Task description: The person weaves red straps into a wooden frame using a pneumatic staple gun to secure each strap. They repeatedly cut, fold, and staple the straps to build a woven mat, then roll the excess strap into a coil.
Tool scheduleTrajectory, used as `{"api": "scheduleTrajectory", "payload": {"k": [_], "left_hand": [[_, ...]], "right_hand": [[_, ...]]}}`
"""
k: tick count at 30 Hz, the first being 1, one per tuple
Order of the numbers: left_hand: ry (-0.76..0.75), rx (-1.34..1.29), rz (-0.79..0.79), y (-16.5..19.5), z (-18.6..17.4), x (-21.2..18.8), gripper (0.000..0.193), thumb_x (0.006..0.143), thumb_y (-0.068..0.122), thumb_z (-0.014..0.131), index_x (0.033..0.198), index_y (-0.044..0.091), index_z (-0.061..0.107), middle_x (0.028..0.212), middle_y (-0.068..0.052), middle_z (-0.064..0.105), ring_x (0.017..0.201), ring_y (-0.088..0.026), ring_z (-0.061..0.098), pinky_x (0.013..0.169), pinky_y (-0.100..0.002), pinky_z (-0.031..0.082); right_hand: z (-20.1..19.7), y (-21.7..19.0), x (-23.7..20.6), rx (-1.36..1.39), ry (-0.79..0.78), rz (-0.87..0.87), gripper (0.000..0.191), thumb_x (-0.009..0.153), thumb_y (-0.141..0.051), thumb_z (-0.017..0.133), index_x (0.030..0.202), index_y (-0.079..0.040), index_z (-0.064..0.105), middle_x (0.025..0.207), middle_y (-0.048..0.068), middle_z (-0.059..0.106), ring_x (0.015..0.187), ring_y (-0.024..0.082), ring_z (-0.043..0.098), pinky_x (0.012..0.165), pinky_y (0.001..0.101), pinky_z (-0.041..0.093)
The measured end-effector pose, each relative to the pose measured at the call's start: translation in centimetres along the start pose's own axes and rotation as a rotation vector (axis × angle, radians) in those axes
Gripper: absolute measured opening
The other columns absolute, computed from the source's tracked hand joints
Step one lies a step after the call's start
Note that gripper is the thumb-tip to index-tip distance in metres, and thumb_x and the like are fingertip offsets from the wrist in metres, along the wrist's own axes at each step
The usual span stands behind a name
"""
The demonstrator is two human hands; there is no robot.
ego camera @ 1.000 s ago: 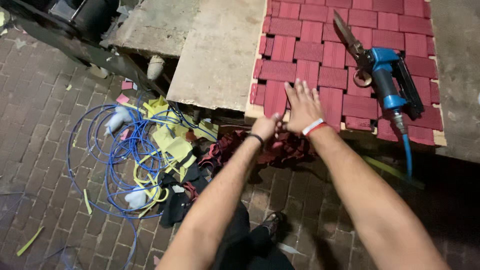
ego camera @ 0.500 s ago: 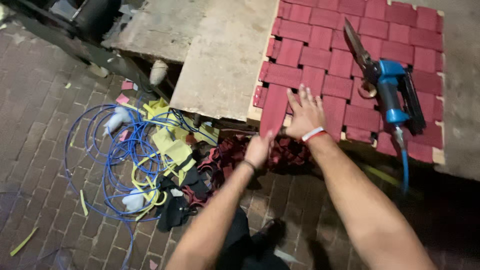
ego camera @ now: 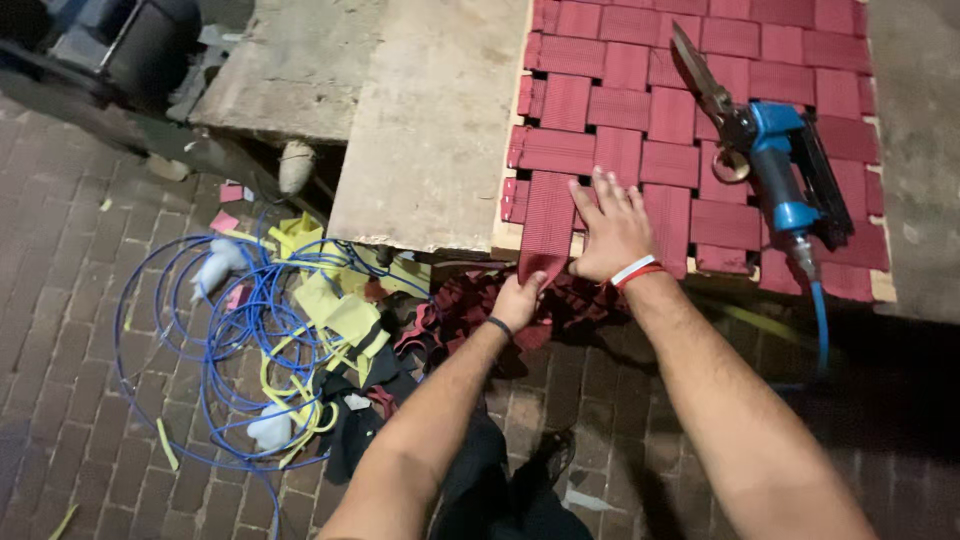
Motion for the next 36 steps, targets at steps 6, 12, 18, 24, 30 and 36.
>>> {"api": "scheduleTrajectory", "payload": {"k": [6,12,18,24,30,36], "left_hand": [[-0.003,0.132,-0.018,0.1,0.6,0.1,0.040,0.099,0.042,0.060,0.085,0.006,0.066,0.066,-0.001,0.063,0.057,-0.011,0.058,0.055,-0.031,0.048],[-0.128,-0.016,-0.106,-1.3,1.6,-1.9,0.040,0.106,0.039,0.057,0.092,0.001,0.062,0.073,-0.006,0.061,0.058,-0.015,0.056,0.054,-0.034,0.049],[-0.225,0.043,0.070,-1.1,1.8,-1.2,0.032,0.102,0.028,0.057,0.114,0.001,0.069,0.102,-0.006,0.075,0.094,-0.013,0.068,0.084,-0.032,0.055],[-0.427,0.052,-0.113,-0.5,-2.4,-2.7,0.042,0.095,0.028,0.067,0.116,-0.008,0.070,0.109,-0.011,0.074,0.100,-0.017,0.067,0.093,-0.035,0.053],[-0.429,-0.167,-0.481,3.6,-0.9,-3.5,0.097,0.089,0.080,0.041,0.139,-0.002,0.061,0.126,-0.019,0.070,0.114,-0.030,0.062,0.105,-0.047,0.045],[-0.156,-0.158,-0.444,6.0,0.9,-0.5,0.096,0.085,0.077,0.049,0.156,0.014,0.040,0.158,-0.007,0.039,0.145,-0.025,0.030,0.117,-0.061,0.022]], "right_hand": [[-0.8,-3.3,-11.3,0.335,0.660,0.006,0.029,0.083,-0.023,0.074,0.110,-0.015,0.069,0.117,0.012,0.067,0.117,0.031,0.065,0.102,0.0491,0.052],[13.6,-1.5,-8.1,1.495,0.143,0.816,0.053,0.090,-0.054,0.067,0.087,-0.002,0.063,0.072,0.006,0.061,0.059,0.019,0.059,0.049,0.0362,0.046],[14.9,-1.7,-5.4,1.292,0.481,0.720,0.064,0.094,-0.060,0.068,0.079,0.003,0.068,0.068,0.007,0.067,0.060,0.016,0.059,0.059,0.0384,0.050],[14.6,-2.3,-5.3,1.038,0.465,0.813,0.067,0.096,-0.056,0.067,0.072,0.006,0.064,0.060,0.018,0.059,0.053,0.026,0.050,0.058,0.0454,0.044],[12.6,-2.4,-5.4,1.145,0.568,0.683,0.061,0.096,-0.054,0.068,0.078,0.004,0.068,0.059,0.015,0.062,0.055,0.022,0.051,0.057,0.0422,0.046],[13.1,-2.0,-5.7,1.110,0.472,0.778,0.057,0.095,-0.052,0.064,0.082,0.002,0.071,0.058,0.011,0.062,0.052,0.020,0.054,0.057,0.0409,0.045]]}}
Point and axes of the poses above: each hand's wrist, its own x-axis towards the middle knuckle, its own z-axis out of the palm, y = z × x, the point moved 8 cm from there along x, towards the middle knuckle
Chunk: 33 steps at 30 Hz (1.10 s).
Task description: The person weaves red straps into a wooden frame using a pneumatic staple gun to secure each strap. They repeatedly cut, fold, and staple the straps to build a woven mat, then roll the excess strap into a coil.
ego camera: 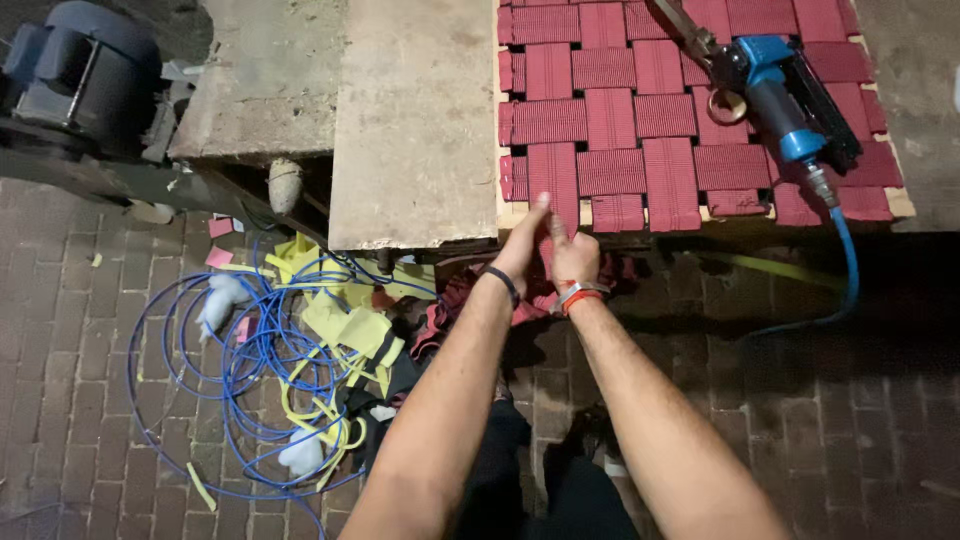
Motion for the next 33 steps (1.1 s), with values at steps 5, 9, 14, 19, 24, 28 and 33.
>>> {"api": "scheduleTrajectory", "payload": {"k": [5,9,14,19,24,28,33], "left_hand": [[-0.106,-0.288,-0.059,-0.4,0.2,1.3,0.086,0.081,0.073,0.060,0.141,0.012,0.055,0.146,-0.015,0.057,0.135,-0.037,0.049,0.112,-0.061,0.035],[-0.070,-0.147,-0.167,-1.7,-0.2,2.9,0.069,0.082,0.067,0.062,0.126,0.014,0.063,0.139,-0.012,0.062,0.127,-0.032,0.053,0.103,-0.058,0.039],[-0.078,-0.410,-0.142,-1.2,1.0,3.7,0.043,0.092,0.041,0.072,0.120,0.009,0.066,0.116,-0.012,0.071,0.107,-0.031,0.063,0.094,-0.048,0.051],[-0.132,-0.479,-0.121,-0.5,2.2,2.9,0.031,0.096,0.031,0.065,0.115,0.006,0.064,0.099,-0.013,0.072,0.081,-0.031,0.071,0.077,-0.046,0.059],[-0.102,-0.272,-0.126,-1.9,2.0,2.9,0.022,0.100,0.027,0.065,0.103,0.005,0.065,0.086,-0.009,0.071,0.070,-0.024,0.066,0.069,-0.040,0.059],[-0.010,-0.252,-0.051,-2.8,1.3,3.4,0.030,0.101,0.029,0.067,0.080,0.010,0.058,0.066,-0.002,0.058,0.058,-0.020,0.053,0.057,-0.036,0.048],[0.030,-0.185,-0.080,-3.7,1.3,3.1,0.043,0.100,0.038,0.066,0.068,0.014,0.047,0.056,0.001,0.045,0.046,-0.018,0.041,0.046,-0.037,0.040]], "right_hand": [[0.2,0.4,0.5,-0.052,-0.048,0.008,0.065,0.099,-0.052,0.070,0.077,0.009,0.068,0.059,0.014,0.056,0.058,0.019,0.045,0.057,0.0415,0.042],[0.4,0.2,0.1,0.110,-0.109,-0.045,0.048,0.100,-0.046,0.062,0.094,0.001,0.073,0.064,0.005,0.062,0.058,0.014,0.050,0.056,0.0371,0.044],[0.0,0.8,-1.4,0.160,-0.117,-0.130,0.044,0.101,-0.042,0.061,0.099,0.001,0.072,0.072,0.005,0.068,0.062,0.015,0.056,0.062,0.0358,0.050],[0.2,2.6,-2.3,0.150,-0.139,-0.108,0.049,0.104,-0.042,0.058,0.093,0.003,0.071,0.074,0.008,0.068,0.066,0.017,0.056,0.066,0.0375,0.050],[0.7,4.8,-3.6,0.022,-0.133,-0.049,0.050,0.107,-0.043,0.051,0.093,0.002,0.069,0.072,0.012,0.067,0.065,0.022,0.061,0.066,0.0391,0.049],[0.4,5.9,-4.7,-0.042,-0.172,0.049,0.053,0.112,-0.044,0.048,0.095,0.003,0.067,0.075,0.019,0.068,0.067,0.028,0.068,0.065,0.0416,0.052],[-7.3,-0.5,-6.7,-0.225,-0.169,-0.312,0.026,0.083,-0.029,0.070,0.097,-0.009,0.079,0.083,0.017,0.075,0.078,0.028,0.075,0.070,0.0379,0.057]]}}
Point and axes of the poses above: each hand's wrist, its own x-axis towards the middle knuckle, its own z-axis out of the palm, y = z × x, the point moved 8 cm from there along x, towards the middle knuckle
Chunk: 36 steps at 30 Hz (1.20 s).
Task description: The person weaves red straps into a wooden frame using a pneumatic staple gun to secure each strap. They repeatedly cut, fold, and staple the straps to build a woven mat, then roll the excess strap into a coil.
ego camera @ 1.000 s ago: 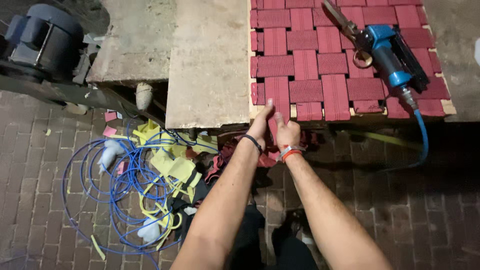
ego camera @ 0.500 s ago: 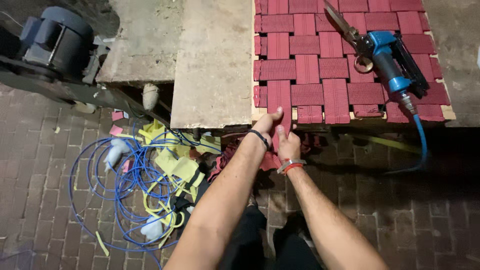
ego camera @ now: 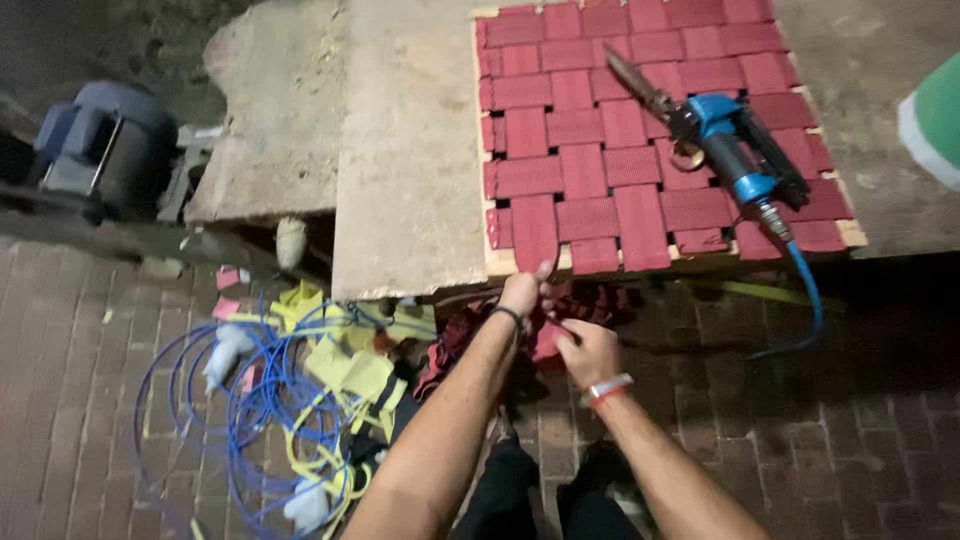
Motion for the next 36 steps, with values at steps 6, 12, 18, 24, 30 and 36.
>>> {"api": "scheduleTrajectory", "payload": {"k": [6,12,18,24,30,36], "left_hand": [[0.065,0.023,-0.037,0.2,-0.4,0.1,0.038,0.098,0.043,0.067,0.075,0.014,0.060,0.055,0.002,0.047,0.046,-0.016,0.038,0.045,-0.034,0.032],[0.141,0.345,0.203,2.3,-1.1,1.0,0.045,0.097,0.043,0.066,0.075,0.004,0.072,0.060,-0.005,0.062,0.050,-0.016,0.050,0.050,-0.034,0.039],[0.294,0.361,0.444,2.1,-1.5,-0.5,0.050,0.100,0.042,0.061,0.067,0.005,0.066,0.055,-0.005,0.059,0.048,-0.017,0.053,0.049,-0.034,0.041],[0.297,0.283,0.511,-0.4,-1.2,-3.4,0.052,0.101,0.046,0.058,0.067,0.007,0.060,0.055,-0.002,0.057,0.046,-0.012,0.050,0.046,-0.030,0.039],[0.246,0.103,0.391,-3.4,-1.9,-4.1,0.048,0.100,0.047,0.059,0.070,0.010,0.055,0.055,0.001,0.049,0.044,-0.011,0.044,0.042,-0.030,0.037],[0.107,0.130,0.514,-1.8,-3.1,-0.8,0.040,0.098,0.047,0.065,0.081,0.011,0.063,0.071,0.004,0.058,0.056,-0.008,0.048,0.052,-0.027,0.040]], "right_hand": [[-4.9,-10.1,9.4,-0.599,-0.269,-0.415,0.098,0.069,-0.022,0.076,0.156,-0.021,0.032,0.159,0.019,0.034,0.145,0.037,0.033,0.116,0.0508,0.030],[0.5,-12.6,13.8,-0.985,-0.503,-0.633,0.114,0.076,-0.048,0.080,0.164,-0.030,0.010,0.169,0.021,0.007,0.155,0.034,0.014,0.122,0.0564,0.012],[0.9,-10.8,14.6,-0.916,-0.487,-0.561,0.125,0.062,-0.065,0.081,0.162,-0.029,0.015,0.169,0.021,0.008,0.156,0.035,0.013,0.125,0.0524,0.012],[1.4,-10.2,15.0,-0.856,-0.423,-0.635,0.113,0.072,-0.067,0.074,0.163,-0.026,0.022,0.169,0.023,0.014,0.156,0.036,0.017,0.124,0.0538,0.014],[2.0,-9.9,15.1,-0.881,-0.444,-0.604,0.117,0.067,-0.066,0.076,0.162,-0.027,0.020,0.167,0.022,0.012,0.154,0.035,0.015,0.122,0.0527,0.013],[1.6,-10.0,15.1,-0.914,-0.435,-0.594,0.121,0.060,-0.049,0.082,0.164,-0.027,0.023,0.168,0.021,0.014,0.156,0.033,0.018,0.123,0.0525,0.014]]}}
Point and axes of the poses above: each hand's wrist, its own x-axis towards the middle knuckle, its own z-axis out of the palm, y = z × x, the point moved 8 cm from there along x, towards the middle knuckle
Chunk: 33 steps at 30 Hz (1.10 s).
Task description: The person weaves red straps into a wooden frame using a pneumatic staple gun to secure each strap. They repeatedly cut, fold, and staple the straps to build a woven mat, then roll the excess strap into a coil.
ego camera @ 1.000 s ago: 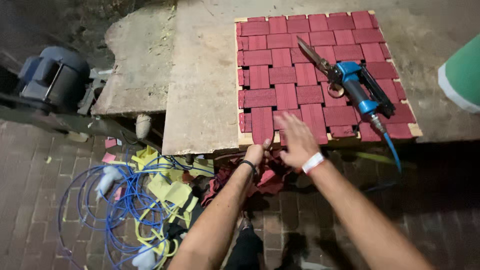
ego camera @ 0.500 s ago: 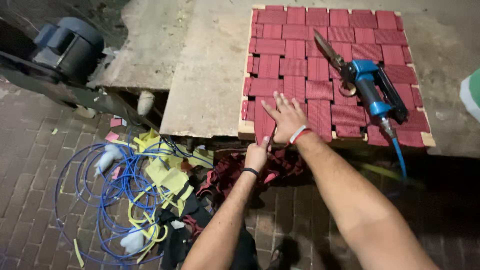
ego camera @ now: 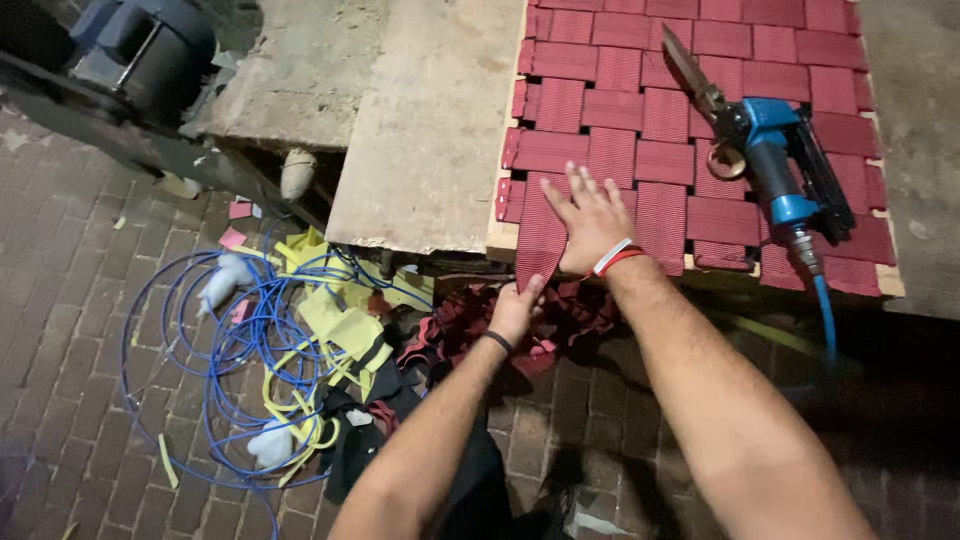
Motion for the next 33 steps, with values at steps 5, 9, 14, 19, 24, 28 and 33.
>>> {"api": "scheduleTrajectory", "payload": {"k": [5,9,14,19,24,28,33], "left_hand": [[-0.120,0.199,-0.111,-0.8,-0.8,2.9,0.039,0.098,0.043,0.066,0.091,0.005,0.068,0.075,-0.001,0.063,0.063,-0.015,0.057,0.058,-0.033,0.048],[-0.240,0.650,0.052,0.5,-0.4,3.6,0.048,0.104,0.048,0.058,0.098,0.004,0.074,0.081,-0.009,0.073,0.074,-0.022,0.067,0.072,-0.037,0.052],[-0.244,0.661,0.168,2.1,0.1,2.5,0.050,0.100,0.048,0.057,0.118,0.004,0.071,0.105,-0.017,0.075,0.098,-0.032,0.070,0.087,-0.042,0.053],[-0.283,0.713,-0.115,0.7,-0.2,2.2,0.053,0.100,0.052,0.055,0.118,0.004,0.071,0.103,-0.020,0.076,0.097,-0.035,0.073,0.087,-0.044,0.054],[-0.240,0.682,0.187,3.0,0.4,2.5,0.053,0.097,0.048,0.061,0.124,0.003,0.067,0.112,-0.022,0.071,0.105,-0.038,0.066,0.089,-0.046,0.051],[-0.299,0.685,0.050,1.3,0.5,2.2,0.051,0.098,0.050,0.055,0.121,0.007,0.069,0.104,-0.019,0.076,0.099,-0.037,0.071,0.089,-0.045,0.053],[-0.285,0.751,0.100,1.0,0.6,1.9,0.050,0.102,0.050,0.055,0.119,0.006,0.071,0.108,-0.021,0.074,0.106,-0.041,0.068,0.091,-0.047,0.052]], "right_hand": [[1.3,0.5,-0.1,0.126,0.059,-0.060,0.116,0.059,-0.042,0.086,0.160,-0.029,0.030,0.168,0.019,0.016,0.155,0.035,0.021,0.124,0.0551,0.014],[1.8,2.3,-0.1,0.402,-0.012,-0.234,0.102,0.061,-0.039,0.092,0.152,-0.028,0.046,0.166,0.024,0.017,0.151,0.040,0.016,0.117,0.0603,0.005],[-4.6,18.7,-9.2,0.200,0.640,0.432,0.034,0.089,-0.010,0.080,0.121,-0.008,0.070,0.125,0.014,0.071,0.121,0.034,0.061,0.113,0.0439,0.050],[-1.7,25.6,-9.2,0.250,0.408,0.592,0.116,0.066,-0.026,0.097,0.156,0.006,0.030,0.133,0.037,0.057,0.116,0.051,0.058,0.095,0.0536,0.048],[-3.6,27.2,-8.3,0.301,0.126,0.857,0.100,0.074,-0.027,0.087,0.156,-0.003,0.034,0.126,0.035,0.063,0.112,0.050,0.063,0.096,0.0550,0.050],[-8.7,20.0,-13.7,0.238,0.116,0.776,0.066,0.086,-0.044,0.084,0.134,-0.002,0.063,0.113,0.030,0.071,0.107,0.047,0.068,0.094,0.0555,0.053],[-5.8,6.0,-17.9,0.709,-0.019,0.787,0.037,0.076,-0.032,0.086,0.093,0.000,0.078,0.079,0.016,0.078,0.068,0.022,0.073,0.069,0.0397,0.056]]}}
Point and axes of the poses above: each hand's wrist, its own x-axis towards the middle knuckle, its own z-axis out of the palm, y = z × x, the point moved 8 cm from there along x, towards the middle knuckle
